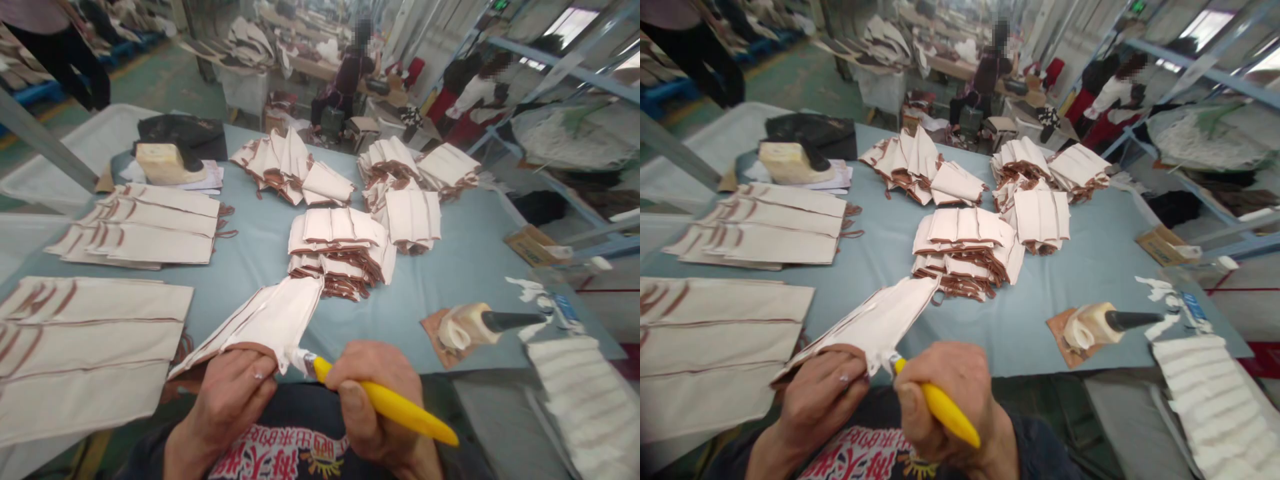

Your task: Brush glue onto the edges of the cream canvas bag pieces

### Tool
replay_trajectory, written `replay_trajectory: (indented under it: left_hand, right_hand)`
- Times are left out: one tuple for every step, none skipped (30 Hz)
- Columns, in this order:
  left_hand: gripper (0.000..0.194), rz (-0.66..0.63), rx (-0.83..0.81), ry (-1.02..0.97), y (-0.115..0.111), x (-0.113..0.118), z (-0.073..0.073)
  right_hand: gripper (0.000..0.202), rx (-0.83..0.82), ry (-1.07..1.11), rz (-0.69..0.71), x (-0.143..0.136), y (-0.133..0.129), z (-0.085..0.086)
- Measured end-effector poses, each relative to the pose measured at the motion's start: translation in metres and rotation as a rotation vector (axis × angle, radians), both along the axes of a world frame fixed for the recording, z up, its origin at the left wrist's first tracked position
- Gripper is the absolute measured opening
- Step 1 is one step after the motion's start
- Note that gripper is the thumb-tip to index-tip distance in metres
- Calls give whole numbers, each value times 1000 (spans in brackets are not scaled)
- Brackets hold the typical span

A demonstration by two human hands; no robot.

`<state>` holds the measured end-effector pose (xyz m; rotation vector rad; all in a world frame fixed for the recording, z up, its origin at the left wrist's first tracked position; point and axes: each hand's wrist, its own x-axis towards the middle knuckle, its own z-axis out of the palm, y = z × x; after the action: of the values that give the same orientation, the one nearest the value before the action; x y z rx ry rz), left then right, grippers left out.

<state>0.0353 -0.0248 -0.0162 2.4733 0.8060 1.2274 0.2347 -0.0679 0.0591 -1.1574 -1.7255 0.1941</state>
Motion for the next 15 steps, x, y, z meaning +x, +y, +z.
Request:
replay_trajectory:
  left_hand:
    - [23,-3,10,4,1,-1,-1]
    - [22,-3,17,9,1,-1,-2]
    - [22,-2,24,9,1,-1,-3]
    - [21,-2,24,8,1,0,-4]
    - [22,-2,17,6,0,1,-5]
    - [22,-5,7,5,-1,2,-5]
    - [23,-5,-3,1,-1,4,-5]
    - [23,-5,-13,-1,-2,6,-4]
    - [24,-4,-20,-1,-3,8,-4]
    - [24,3,-25,3,-5,11,-4]
    - [24,15,-23,6,-6,13,-4]
    - [24,30,-18,8,-8,16,-4]
    - [24,48,-16,13,-9,19,-4]
    - [24,68,-14,19,-11,23,-4]
    - [24,89,-14,27,-13,27,-4]
  right_hand:
    - [31,-9,8,21,-2,0,0]
    - [31,-20,23,50,-3,0,-1]
    - [30,-34,43,73,-2,1,-2]
    - [29,-50,71,79,-1,1,-3]
    - [28,-69,98,69,2,2,-3]
    - [26,-82,116,47,6,3,-4]
    - [25,-89,113,26,10,4,-4]
    - [24,-89,96,16,14,5,-5]
    - [24,-85,75,25,17,6,-5]
    - [25,-86,53,50,21,7,-6]
    - [25,-96,39,85,24,8,-6]
    - [26,-107,46,109,27,9,-7]
    - [26,-117,68,116,31,9,-7]
    - [26,-119,86,112,34,9,-8]
    - [25,-114,96,105,38,10,-9]
